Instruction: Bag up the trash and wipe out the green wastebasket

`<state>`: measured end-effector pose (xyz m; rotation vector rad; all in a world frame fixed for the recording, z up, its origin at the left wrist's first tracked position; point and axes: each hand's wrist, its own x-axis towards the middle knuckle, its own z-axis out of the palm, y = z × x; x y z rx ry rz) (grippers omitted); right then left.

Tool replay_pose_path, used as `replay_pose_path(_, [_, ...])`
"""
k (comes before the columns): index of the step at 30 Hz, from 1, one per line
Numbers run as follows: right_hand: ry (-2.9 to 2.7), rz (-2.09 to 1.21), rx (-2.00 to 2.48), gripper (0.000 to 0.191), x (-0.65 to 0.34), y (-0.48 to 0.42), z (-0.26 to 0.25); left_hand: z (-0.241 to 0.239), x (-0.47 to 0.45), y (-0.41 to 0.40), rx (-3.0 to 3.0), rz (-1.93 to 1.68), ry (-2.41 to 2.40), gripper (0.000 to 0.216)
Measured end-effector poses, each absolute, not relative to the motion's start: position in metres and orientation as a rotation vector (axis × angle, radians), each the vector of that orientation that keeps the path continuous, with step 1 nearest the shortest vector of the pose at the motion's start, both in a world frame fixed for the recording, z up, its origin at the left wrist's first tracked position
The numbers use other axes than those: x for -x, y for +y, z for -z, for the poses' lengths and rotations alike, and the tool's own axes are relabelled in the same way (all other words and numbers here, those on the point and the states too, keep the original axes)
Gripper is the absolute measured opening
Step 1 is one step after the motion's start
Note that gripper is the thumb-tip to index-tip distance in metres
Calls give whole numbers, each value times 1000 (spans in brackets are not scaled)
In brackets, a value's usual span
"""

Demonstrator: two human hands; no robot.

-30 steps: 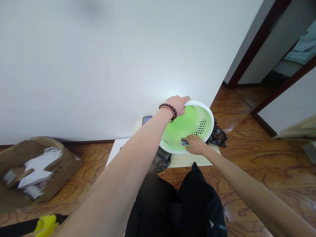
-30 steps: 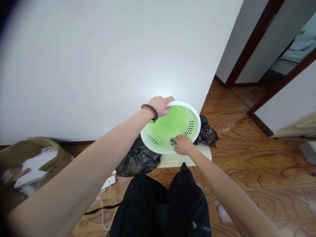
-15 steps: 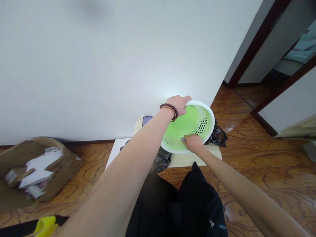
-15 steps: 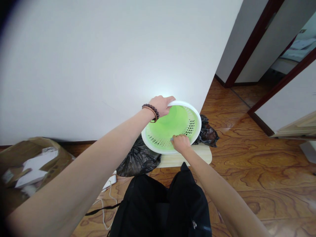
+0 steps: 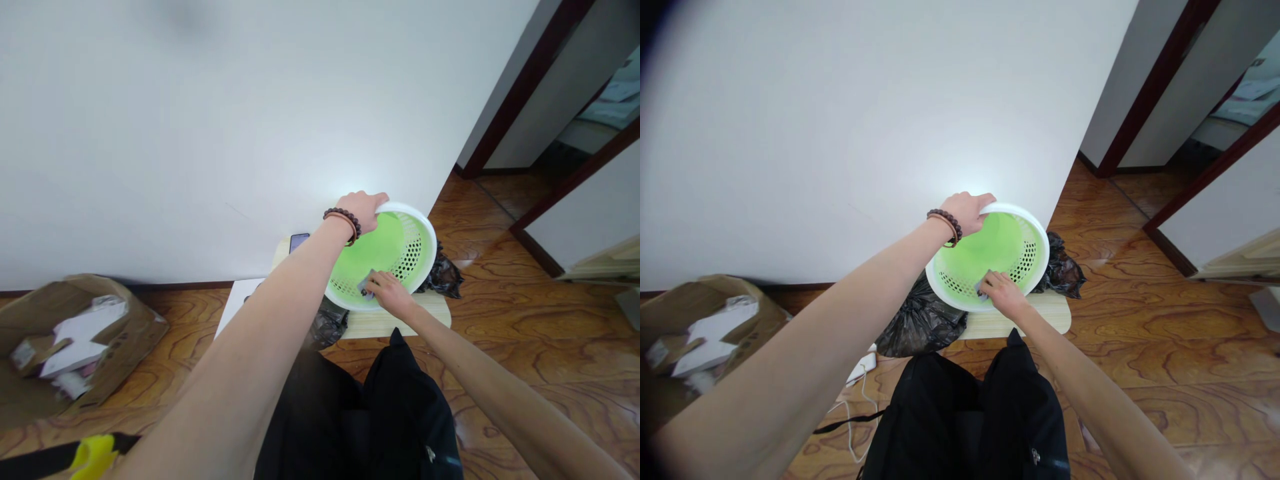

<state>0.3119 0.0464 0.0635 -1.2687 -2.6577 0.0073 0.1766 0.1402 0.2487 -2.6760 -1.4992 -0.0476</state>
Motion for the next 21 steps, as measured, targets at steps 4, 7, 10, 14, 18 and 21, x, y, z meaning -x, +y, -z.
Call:
replay_pose_path(4, [-2741, -126, 1339, 17, -314, 48, -67, -249, -177, 139, 2665, 55, -1485, 38])
replay_pose_path(7, [-2776, -241, 1520, 21, -313, 46, -72, -249, -178, 140, 2676, 65, -1462, 39])
replay_pose_path(10, [-2742, -283, 1700, 29, -306, 42, -78, -249, -179, 140, 2678, 68, -1461, 38])
replay_pose_path(14, [-2618, -302, 1875, 36, -292, 41, -82, -247, -178, 142, 2669, 62, -1463, 39])
replay_pose_path(18, [-2630, -310, 1849, 34, -282, 45, -80, -245, -178, 143, 2652, 65, -1449, 40])
replay_pose_path(21, [-2574, -327, 1940, 31, -278, 50, -79, -244, -179, 143, 2647, 70, -1448, 40])
